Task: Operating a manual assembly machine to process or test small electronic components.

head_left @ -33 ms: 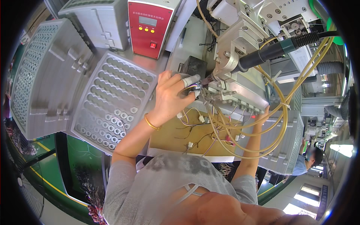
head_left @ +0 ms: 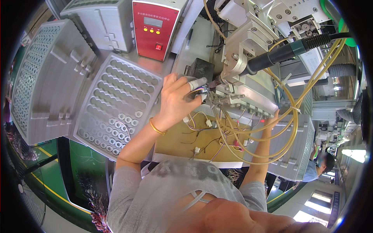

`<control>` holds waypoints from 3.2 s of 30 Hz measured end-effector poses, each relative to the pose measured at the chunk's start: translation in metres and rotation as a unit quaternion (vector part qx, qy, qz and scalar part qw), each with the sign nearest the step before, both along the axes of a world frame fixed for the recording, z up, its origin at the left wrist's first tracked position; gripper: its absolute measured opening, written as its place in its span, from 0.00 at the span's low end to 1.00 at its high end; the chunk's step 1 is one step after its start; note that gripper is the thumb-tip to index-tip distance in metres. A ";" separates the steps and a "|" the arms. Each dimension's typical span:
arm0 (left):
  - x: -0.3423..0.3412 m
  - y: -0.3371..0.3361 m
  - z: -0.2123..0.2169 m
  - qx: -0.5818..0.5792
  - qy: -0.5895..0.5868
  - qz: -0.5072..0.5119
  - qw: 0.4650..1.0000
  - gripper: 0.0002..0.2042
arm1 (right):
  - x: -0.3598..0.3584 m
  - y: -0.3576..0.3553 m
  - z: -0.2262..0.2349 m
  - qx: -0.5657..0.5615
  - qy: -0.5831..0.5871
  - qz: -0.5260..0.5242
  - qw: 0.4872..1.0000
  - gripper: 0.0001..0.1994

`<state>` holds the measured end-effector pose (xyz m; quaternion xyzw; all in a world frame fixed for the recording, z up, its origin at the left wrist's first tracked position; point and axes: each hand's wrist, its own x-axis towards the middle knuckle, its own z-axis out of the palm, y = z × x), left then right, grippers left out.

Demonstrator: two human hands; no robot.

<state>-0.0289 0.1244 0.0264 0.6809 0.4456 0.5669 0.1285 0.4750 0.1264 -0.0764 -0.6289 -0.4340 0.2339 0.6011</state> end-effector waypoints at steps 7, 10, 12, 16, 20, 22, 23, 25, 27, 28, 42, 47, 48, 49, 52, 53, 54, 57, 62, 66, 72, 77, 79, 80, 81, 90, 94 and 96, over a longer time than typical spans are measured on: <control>-0.010 -0.006 0.001 -0.022 0.006 0.000 1.000 0.19 | -0.008 -0.004 0.004 -0.024 -0.177 -0.045 0.983 0.19; -0.011 -0.007 -0.002 -0.032 -0.006 0.004 0.999 0.19 | 0.002 -0.008 -0.003 -0.033 -0.451 -0.107 0.886 0.17; -0.012 -0.007 -0.002 -0.040 -0.041 -0.001 0.998 0.20 | 0.006 -0.008 -0.006 -0.005 -0.494 -0.117 0.862 0.16; -0.014 -0.011 -0.006 -0.043 -0.052 -0.008 0.998 0.20 | 0.038 0.001 -0.025 0.058 0.132 -0.061 0.988 0.18; -0.015 -0.016 -0.008 -0.048 -0.055 -0.010 0.997 0.20 | 0.048 -0.008 -0.029 0.009 -0.395 -0.086 0.915 0.20; -0.016 -0.019 -0.006 -0.045 -0.059 -0.008 0.997 0.20 | 0.047 -0.010 -0.027 0.031 -0.511 -0.084 0.855 0.21; -0.016 -0.020 -0.007 -0.041 -0.060 -0.007 0.997 0.20 | 0.028 -0.009 -0.019 0.012 -0.472 -0.082 0.878 0.22; -0.019 -0.025 -0.006 -0.038 -0.060 -0.004 0.997 0.20 | -0.025 -0.009 0.012 -0.027 -0.391 -0.076 0.917 0.23; -0.022 -0.029 -0.006 -0.052 -0.066 -0.017 0.996 0.19 | -0.056 -0.010 0.035 -0.066 -0.306 -0.072 0.947 0.25; -0.022 -0.032 -0.008 -0.052 -0.064 -0.015 0.996 0.19 | -0.060 -0.010 0.041 -0.066 -0.304 -0.069 0.948 0.25; -0.025 -0.061 -0.014 -0.270 -0.494 -0.303 0.769 0.19 | -0.038 -0.040 0.033 -0.077 -0.426 -0.160 0.887 0.10; -0.024 -0.076 -0.019 -0.267 -0.478 -0.257 0.796 0.18 | -0.012 -0.038 0.010 -0.072 -0.548 -0.119 0.824 0.15; -0.026 -0.079 -0.019 -0.262 -0.478 -0.225 0.808 0.17 | -0.015 -0.036 0.012 -0.048 -0.589 -0.092 0.801 0.16; -0.028 -0.081 -0.026 -0.268 -0.457 -0.198 0.825 0.17 | -0.018 -0.035 0.016 -0.040 -0.624 -0.084 0.776 0.17; -0.033 -0.089 -0.034 -0.295 -0.427 -0.121 0.846 0.18 | -0.044 -0.033 0.042 -0.081 -0.635 -0.090 0.763 0.18; -0.035 -0.091 -0.039 -0.296 -0.430 -0.110 0.846 0.18 | -0.038 -0.029 0.041 -0.064 -0.622 -0.091 0.775 0.21; -0.033 -0.095 -0.042 -0.298 -0.426 -0.114 0.847 0.18 | -0.033 -0.030 0.039 -0.066 -0.620 -0.095 0.776 0.21; -0.032 -0.106 -0.053 -0.222 -0.274 0.003 0.936 0.18 | -0.028 -0.033 0.038 -0.106 -0.502 -0.119 0.850 0.19; -0.025 -0.118 -0.039 -0.154 -0.098 0.071 0.981 0.16 | -0.046 -0.068 0.047 -0.024 -0.358 -0.157 0.920 0.14; -0.028 -0.120 -0.046 -0.169 -0.065 0.075 0.981 0.16 | -0.074 -0.093 0.050 0.027 -0.294 -0.192 0.936 0.12; -0.029 -0.123 -0.059 -0.182 -0.065 0.087 0.977 0.17 | -0.166 -0.125 0.067 0.105 -0.110 -0.065 0.986 0.14; -0.029 -0.126 -0.070 -0.199 -0.070 0.096 0.973 0.17 | -0.230 -0.135 0.074 0.052 -0.107 0.091 0.989 0.15; -0.028 -0.126 -0.072 -0.206 -0.057 0.093 0.972 0.17 | -0.243 -0.136 0.071 0.045 -0.098 0.095 0.990 0.15; -0.026 -0.127 -0.072 -0.214 -0.046 0.094 0.971 0.17 | -0.244 -0.136 0.070 0.038 -0.090 0.103 0.990 0.15; -0.026 -0.127 -0.074 -0.214 -0.045 0.086 0.972 0.17 | -0.241 -0.133 0.066 0.044 -0.105 0.097 0.989 0.14; -0.036 -0.132 -0.097 -0.203 -0.006 0.101 0.974 0.16 | -0.201 -0.112 0.071 0.090 -0.001 -0.073 0.993 0.12; -0.030 -0.131 -0.097 -0.215 -0.001 0.090 0.973 0.16 | -0.163 -0.094 0.051 -0.006 0.139 -0.095 0.986 0.10; -0.027 -0.129 -0.096 -0.214 -0.010 0.078 0.974 0.16 | -0.175 -0.084 0.061 -0.053 0.269 -0.037 0.961 0.10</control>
